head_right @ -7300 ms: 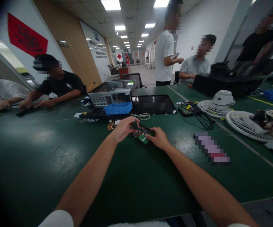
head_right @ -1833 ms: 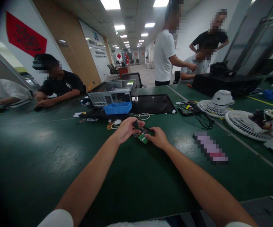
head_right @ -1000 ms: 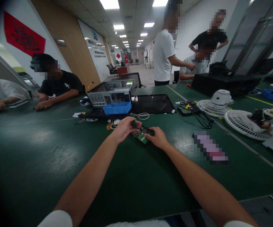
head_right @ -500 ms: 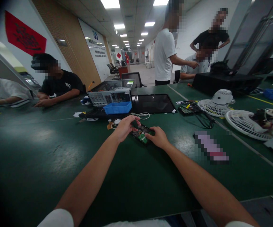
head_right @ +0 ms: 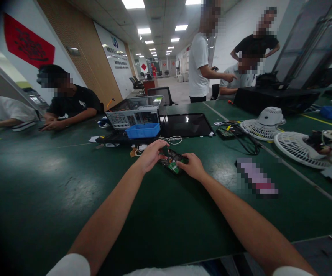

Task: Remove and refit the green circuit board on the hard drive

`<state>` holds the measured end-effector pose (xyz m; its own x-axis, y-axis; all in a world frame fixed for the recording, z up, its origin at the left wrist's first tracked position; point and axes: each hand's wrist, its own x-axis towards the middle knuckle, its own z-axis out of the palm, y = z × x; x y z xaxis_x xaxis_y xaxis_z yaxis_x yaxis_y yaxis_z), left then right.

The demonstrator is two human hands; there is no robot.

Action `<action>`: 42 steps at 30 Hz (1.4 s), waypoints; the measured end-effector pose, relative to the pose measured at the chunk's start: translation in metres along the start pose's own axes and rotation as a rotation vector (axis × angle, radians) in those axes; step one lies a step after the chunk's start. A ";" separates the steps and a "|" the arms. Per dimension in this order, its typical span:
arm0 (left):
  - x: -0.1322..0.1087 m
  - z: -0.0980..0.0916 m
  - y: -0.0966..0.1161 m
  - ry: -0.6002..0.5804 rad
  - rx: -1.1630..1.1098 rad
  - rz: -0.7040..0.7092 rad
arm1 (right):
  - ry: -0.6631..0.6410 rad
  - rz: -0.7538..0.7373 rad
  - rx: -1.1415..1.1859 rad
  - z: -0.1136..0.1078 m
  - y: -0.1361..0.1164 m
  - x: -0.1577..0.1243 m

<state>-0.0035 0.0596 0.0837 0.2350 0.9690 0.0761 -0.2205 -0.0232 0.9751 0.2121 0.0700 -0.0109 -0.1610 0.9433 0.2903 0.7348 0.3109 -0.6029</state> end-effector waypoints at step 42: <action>0.004 -0.001 -0.007 0.010 -0.159 -0.089 | 0.015 -0.023 0.006 0.002 0.005 0.000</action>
<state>-0.0018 0.0635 0.0772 0.2513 0.9678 -0.0114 -0.3461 0.1008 0.9328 0.2141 0.0719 -0.0150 -0.1675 0.9340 0.3155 0.7268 0.3332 -0.6006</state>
